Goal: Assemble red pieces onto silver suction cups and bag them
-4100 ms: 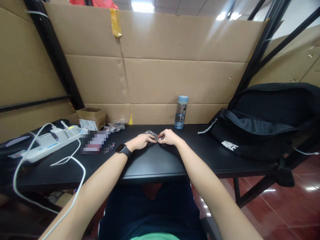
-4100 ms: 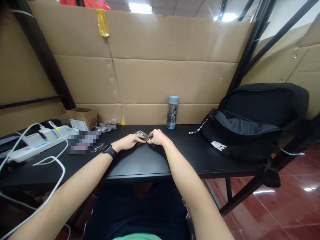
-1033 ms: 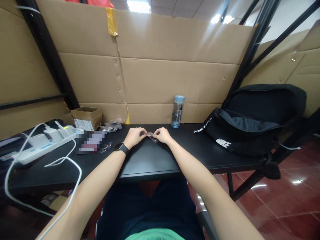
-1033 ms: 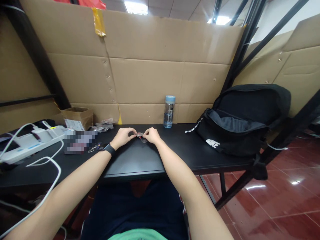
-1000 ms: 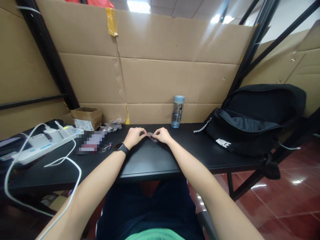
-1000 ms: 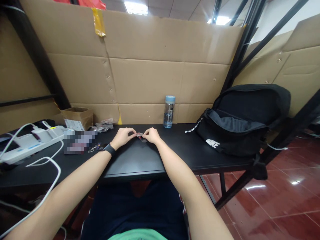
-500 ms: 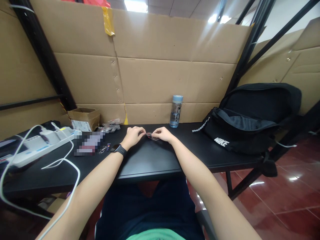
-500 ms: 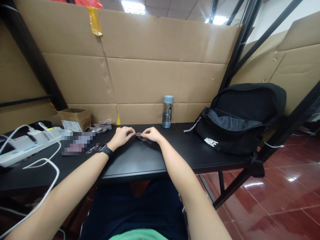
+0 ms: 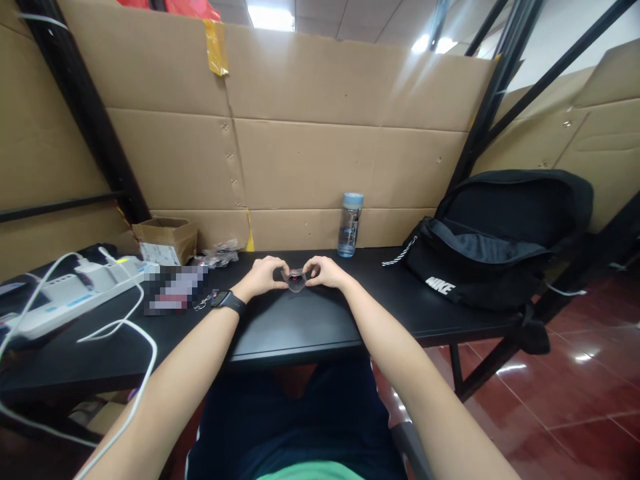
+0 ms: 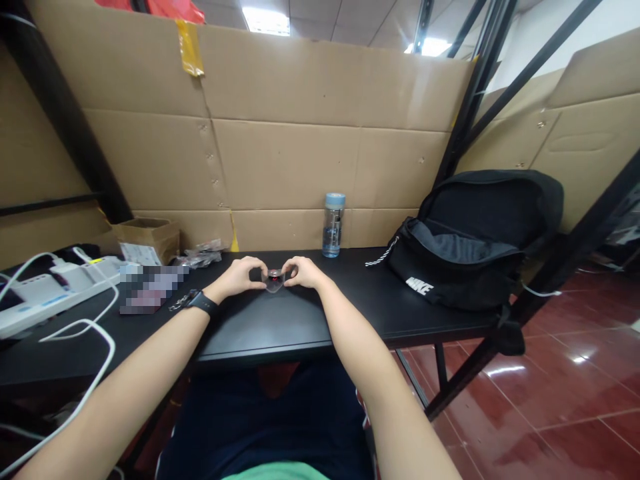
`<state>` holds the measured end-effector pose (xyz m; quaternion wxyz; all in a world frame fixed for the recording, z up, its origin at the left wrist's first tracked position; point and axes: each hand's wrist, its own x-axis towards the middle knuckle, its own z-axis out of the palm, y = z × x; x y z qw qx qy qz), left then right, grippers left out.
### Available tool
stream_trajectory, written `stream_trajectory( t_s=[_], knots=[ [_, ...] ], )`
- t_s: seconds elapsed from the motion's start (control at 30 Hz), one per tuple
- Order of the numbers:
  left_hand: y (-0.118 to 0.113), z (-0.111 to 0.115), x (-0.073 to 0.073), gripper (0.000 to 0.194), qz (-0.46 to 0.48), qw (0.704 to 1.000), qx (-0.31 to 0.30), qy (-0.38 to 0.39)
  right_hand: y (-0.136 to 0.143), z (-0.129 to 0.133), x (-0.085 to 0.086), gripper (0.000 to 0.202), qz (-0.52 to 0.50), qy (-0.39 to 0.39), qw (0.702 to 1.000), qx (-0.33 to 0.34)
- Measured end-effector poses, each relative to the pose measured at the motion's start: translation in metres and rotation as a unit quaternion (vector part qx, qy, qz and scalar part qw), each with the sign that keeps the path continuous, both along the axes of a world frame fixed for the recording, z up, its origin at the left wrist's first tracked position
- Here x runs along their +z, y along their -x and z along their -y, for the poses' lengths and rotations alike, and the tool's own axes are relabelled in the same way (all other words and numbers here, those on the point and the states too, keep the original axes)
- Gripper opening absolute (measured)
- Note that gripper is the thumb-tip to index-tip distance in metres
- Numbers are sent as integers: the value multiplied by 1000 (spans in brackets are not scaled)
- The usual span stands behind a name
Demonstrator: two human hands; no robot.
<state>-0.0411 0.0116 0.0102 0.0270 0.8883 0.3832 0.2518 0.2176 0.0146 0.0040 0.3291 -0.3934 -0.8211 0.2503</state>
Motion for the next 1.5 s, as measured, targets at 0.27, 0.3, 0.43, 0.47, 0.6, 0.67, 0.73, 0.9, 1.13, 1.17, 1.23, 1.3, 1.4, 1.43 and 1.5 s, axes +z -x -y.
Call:
stream_trajectory(
  t_s=[0.27,0.3,0.43,0.47,0.6,0.67,0.73,0.9,1.13,1.17,1.23,1.3,1.4,1.43,1.5],
  knots=[
    [2,-6,-5,22,37,998,-5,48,-3,-2,0,8,6,-13,1000,-8],
    [3,-8,-7,23,53,996,0,67,-3,-2,0,8,-12,7,1000,-11],
    [4,-13,-14,30,123,979,16,159,2,-3,-4,8,-90,101,990,-32],
    [2,-14,-16,31,143,973,23,177,5,-3,-5,7,-98,110,988,-43],
    [-7,-12,-21,48,206,954,66,206,12,-3,-8,19,-104,111,984,-91],
    [-11,-8,-19,56,201,954,104,196,14,-3,-10,33,-100,109,983,-112],
    [-14,-5,-16,56,173,958,144,176,15,-3,-12,44,-91,104,982,-129],
    [-19,1,-10,30,100,973,160,130,16,1,-8,36,-35,66,986,-148],
    [-23,2,-14,31,21,981,174,89,20,2,-6,22,45,37,988,-144],
    [-22,1,-15,32,8,981,174,85,20,2,-6,22,55,34,988,-141],
    [-21,-1,-17,33,-14,982,167,85,19,3,-5,24,73,27,988,-136],
    [-20,-4,-20,35,-28,984,154,86,18,3,-5,25,91,21,987,-131],
    [-18,-4,-22,38,-42,987,143,64,17,4,-2,29,121,10,985,-125],
    [-18,-4,-22,38,-46,987,142,52,16,3,-1,31,132,5,984,-123],
    [-18,-2,-21,39,-52,988,142,30,15,3,0,34,155,-8,981,-119]
  ],
)
